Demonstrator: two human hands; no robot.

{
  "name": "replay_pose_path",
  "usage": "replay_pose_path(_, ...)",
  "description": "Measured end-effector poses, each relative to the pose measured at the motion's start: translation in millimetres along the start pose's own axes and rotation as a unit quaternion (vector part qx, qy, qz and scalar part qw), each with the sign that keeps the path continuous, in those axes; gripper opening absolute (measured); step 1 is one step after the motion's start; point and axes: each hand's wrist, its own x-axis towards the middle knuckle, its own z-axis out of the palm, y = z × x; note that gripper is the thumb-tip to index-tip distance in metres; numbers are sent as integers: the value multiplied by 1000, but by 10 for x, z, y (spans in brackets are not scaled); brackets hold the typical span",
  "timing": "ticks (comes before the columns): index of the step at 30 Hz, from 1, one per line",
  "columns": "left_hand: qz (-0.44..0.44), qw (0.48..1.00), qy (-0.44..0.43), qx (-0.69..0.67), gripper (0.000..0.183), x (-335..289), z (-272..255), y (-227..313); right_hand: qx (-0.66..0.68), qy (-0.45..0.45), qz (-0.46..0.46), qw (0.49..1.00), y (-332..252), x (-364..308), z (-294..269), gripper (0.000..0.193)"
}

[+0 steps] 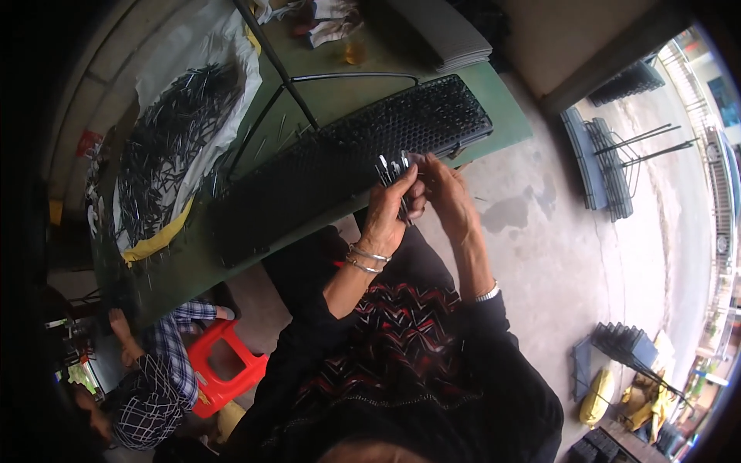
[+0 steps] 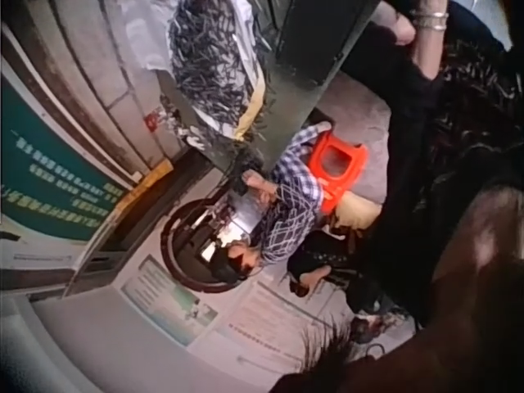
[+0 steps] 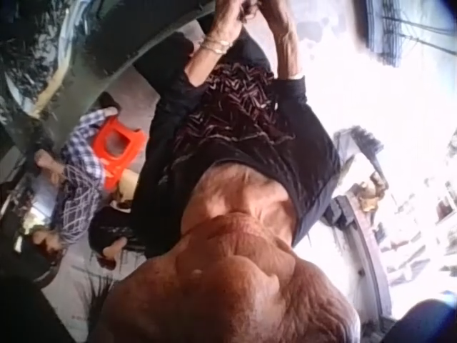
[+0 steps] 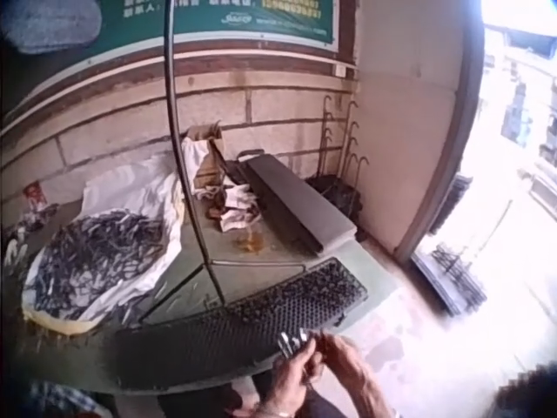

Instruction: Sorting and inspecting small metal components at a workbench in a fabrication setting.

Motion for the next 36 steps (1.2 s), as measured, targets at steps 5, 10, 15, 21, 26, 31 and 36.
replay_pose_path(5, -70, 994, -81, -32, 16, -85, -90, -30, -146, 43, -9, 988, -143, -9, -116, 33)
replay_pose_path(10, -96, 990, -104, -4, 17, -142, -156, -88, -279, -7, -1, 960, -300, -47, -177, 26)
replay_pose_path(15, -77, 994, -80, 7, 18, -176, -132, 0, -287, -15, -14, 958, -315, -19, -144, 21)
replay_pose_path(21, -35, 999, -26, 19, 20, -165, -165, 19, -327, 0, -44, 944, -280, 75, -68, 20)
replay_pose_path(26, -22, 998, -6, 64, 16, -124, -210, 31, -402, -10, -59, 914, -337, 127, -47, 21)
replay_pose_path(31, -17, 998, -11, 60, 15, -103, -230, 69, -392, -33, -54, 918, -422, 149, -7, 20)
replay_pose_path(36, -26, 997, -8, 71, 15, -80, -259, 119, -391, -22, -63, 918, -428, 214, -55, 18)
